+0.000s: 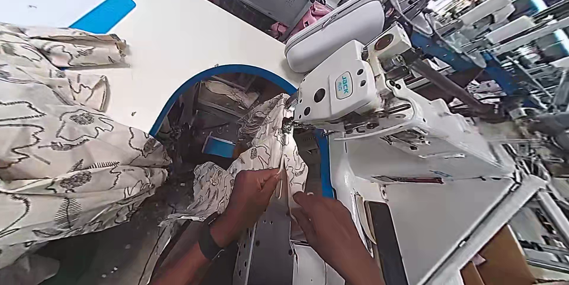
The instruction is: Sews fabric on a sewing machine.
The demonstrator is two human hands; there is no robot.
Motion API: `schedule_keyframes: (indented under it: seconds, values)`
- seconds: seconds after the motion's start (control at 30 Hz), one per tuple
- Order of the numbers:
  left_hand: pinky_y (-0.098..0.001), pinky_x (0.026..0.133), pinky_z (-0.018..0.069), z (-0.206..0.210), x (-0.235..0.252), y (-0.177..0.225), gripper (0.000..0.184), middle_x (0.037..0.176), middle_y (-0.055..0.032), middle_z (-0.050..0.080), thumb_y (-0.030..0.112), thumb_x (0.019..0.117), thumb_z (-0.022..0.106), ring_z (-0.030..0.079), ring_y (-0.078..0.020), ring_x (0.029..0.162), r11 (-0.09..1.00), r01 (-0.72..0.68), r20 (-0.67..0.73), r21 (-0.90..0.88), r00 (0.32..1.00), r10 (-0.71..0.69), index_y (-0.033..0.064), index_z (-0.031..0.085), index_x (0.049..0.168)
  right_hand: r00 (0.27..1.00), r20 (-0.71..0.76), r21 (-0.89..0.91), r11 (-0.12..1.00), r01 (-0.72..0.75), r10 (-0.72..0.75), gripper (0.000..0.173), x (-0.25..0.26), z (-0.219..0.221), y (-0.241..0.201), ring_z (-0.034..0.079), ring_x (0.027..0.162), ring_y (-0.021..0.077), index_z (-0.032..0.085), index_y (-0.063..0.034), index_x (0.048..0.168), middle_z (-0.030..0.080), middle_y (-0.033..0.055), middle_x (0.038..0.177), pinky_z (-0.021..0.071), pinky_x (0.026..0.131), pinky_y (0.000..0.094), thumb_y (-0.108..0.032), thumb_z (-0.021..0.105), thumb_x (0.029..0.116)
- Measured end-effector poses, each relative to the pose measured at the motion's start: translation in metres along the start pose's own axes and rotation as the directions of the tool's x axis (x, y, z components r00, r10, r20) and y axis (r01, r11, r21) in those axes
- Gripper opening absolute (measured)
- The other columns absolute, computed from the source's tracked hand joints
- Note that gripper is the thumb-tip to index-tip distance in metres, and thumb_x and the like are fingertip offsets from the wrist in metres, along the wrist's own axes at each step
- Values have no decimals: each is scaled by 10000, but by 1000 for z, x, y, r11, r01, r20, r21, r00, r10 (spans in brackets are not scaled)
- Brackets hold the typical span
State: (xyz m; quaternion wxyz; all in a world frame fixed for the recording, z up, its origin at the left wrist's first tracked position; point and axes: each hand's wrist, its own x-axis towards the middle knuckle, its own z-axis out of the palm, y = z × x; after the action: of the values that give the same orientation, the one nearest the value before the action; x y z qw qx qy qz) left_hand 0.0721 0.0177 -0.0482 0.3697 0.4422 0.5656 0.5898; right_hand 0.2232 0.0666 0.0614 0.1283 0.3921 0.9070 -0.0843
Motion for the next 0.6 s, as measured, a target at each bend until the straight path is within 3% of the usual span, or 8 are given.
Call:
schedule_keyframes:
  seconds: [0.03, 0.1, 0.17, 0.27, 0.33, 0.4, 0.5, 0.6]
  values:
    - [-233, 552, 448, -1, -13, 3, 271, 655, 16, 645, 205, 1011, 566, 522, -24, 539, 997, 18, -38, 69, 999, -16, 41, 776, 1056, 982, 166, -21, 996, -91, 94, 165, -4, 0, 6, 710, 803, 424, 737, -12, 939, 704, 202, 797, 528, 679, 590, -159, 662, 935]
    - [-203, 479, 414, -11, -35, -4, 256, 589, 47, 576, 271, 991, 608, 468, -18, 476, 984, -5, -116, 178, 993, 26, 70, 762, 1023, 831, 489, -85, 963, -257, 265, 280, 5, 19, 28, 667, 1035, 473, 708, 37, 1040, 706, 274, 1021, 493, 851, 644, -228, 658, 965]
    - [-234, 502, 457, -26, -47, -13, 276, 612, 24, 609, 346, 953, 646, 539, -46, 507, 959, 2, -130, 282, 991, 36, 86, 737, 967, 796, 575, 16, 970, -243, 191, 380, 10, 54, 73, 639, 1078, 485, 683, 91, 1033, 681, 308, 1057, 463, 933, 657, -276, 711, 938]
    - [-238, 521, 480, -23, -55, -9, 269, 644, -22, 652, 290, 996, 603, 586, -74, 536, 919, -186, -79, 347, 971, 227, 65, 724, 912, 939, 275, 218, 965, 147, -205, 298, -29, 27, 95, 671, 757, 416, 683, 71, 772, 658, 227, 719, 468, 875, 642, -188, 707, 915]
    - [-272, 489, 491, -1, -62, 0, 244, 620, -43, 655, 200, 1010, 568, 605, -111, 511, 876, -313, -41, 368, 935, 351, 55, 738, 911, 915, 103, 106, 919, 379, -389, 193, -75, -20, 43, 716, 725, 359, 723, 8, 764, 688, 161, 687, 508, 932, 611, -103, 679, 916]
    - [-307, 456, 466, 15, -63, -1, 233, 584, -54, 651, 141, 967, 569, 603, -142, 478, 851, -343, -57, 397, 917, 395, 41, 776, 931, 886, 62, 81, 887, 454, -459, 203, -92, -24, -4, 665, 694, 335, 707, -22, 810, 657, 140, 684, 494, 825, 520, -87, 590, 964]
    - [-299, 429, 418, 20, -49, -5, 253, 535, -39, 601, 160, 961, 545, 567, -131, 450, 850, -323, -136, 417, 902, 410, 65, 752, 853, 912, 48, 120, 909, 399, -407, 182, -78, 6, -28, 657, 567, 321, 706, -41, 802, 621, 130, 613, 511, 515, 473, -119, 614, 939]
    - [-271, 456, 448, 21, -35, -10, 248, 571, -47, 639, 133, 962, 548, 592, -105, 479, 895, -294, -185, 337, 911, 369, 40, 769, 897, 934, 98, 158, 932, 327, -344, 243, -67, 1, -28, 648, 541, 333, 677, -23, 792, 600, 148, 602, 470, 449, 467, -175, 601, 967]
